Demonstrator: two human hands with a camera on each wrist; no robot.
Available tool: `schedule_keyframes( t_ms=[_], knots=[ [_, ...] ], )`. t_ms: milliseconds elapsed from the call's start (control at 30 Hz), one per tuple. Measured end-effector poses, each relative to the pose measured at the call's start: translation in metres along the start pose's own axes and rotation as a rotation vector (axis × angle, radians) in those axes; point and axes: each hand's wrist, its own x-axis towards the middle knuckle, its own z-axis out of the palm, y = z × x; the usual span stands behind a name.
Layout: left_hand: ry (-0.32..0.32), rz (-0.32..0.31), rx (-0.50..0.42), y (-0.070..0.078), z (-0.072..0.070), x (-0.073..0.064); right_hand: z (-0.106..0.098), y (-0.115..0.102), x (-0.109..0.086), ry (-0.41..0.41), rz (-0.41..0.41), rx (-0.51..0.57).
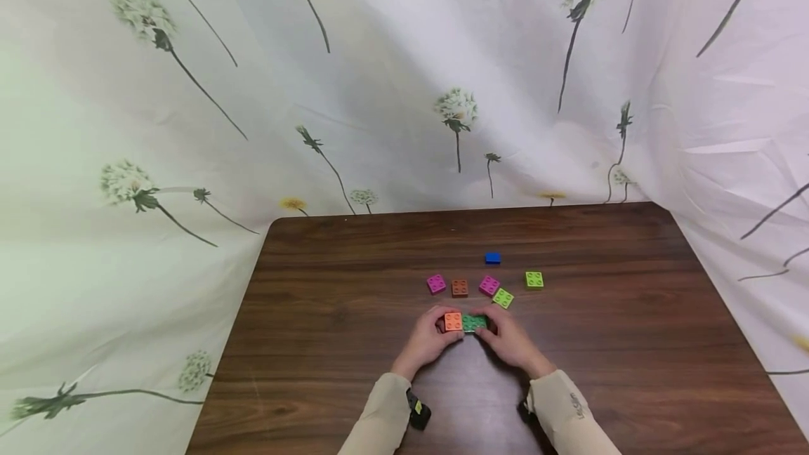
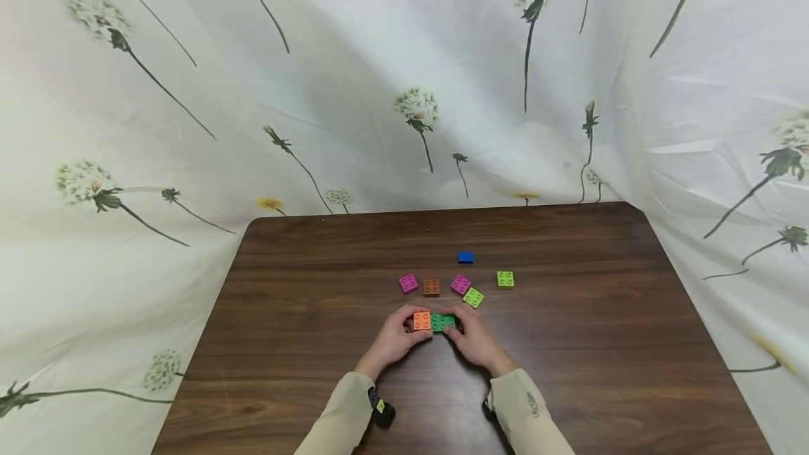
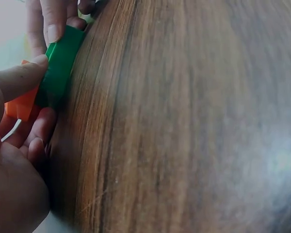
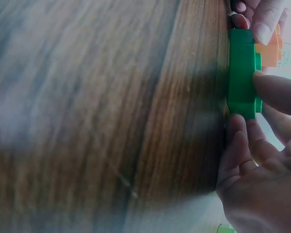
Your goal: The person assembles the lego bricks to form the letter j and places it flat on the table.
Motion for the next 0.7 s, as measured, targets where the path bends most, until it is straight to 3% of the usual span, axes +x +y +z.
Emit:
schedule_keyframes(
  t_ms=[200,367,500,700],
  knots=[
    [-0.001,-0.023,0.001,0.002,-0.001,-0.001,-0.008,0.003,-0.003,0.069,0.021,0.089],
    [-0.002,-0.04,0.009,0.003,-0.001,-0.002,-0.02,0.004,-0.006,0.251,0.021,0.167],
    [-0.003,-0.039,0.019,0.003,0.001,-0.002,-0.025,0.009,-0.002,0.375,0.033,0.138],
    [-0.016,-0.061,0.013,0.005,0.001,-0.002,-0.025,0.018,0.006,0.367,0.151,0.092]
  ],
)
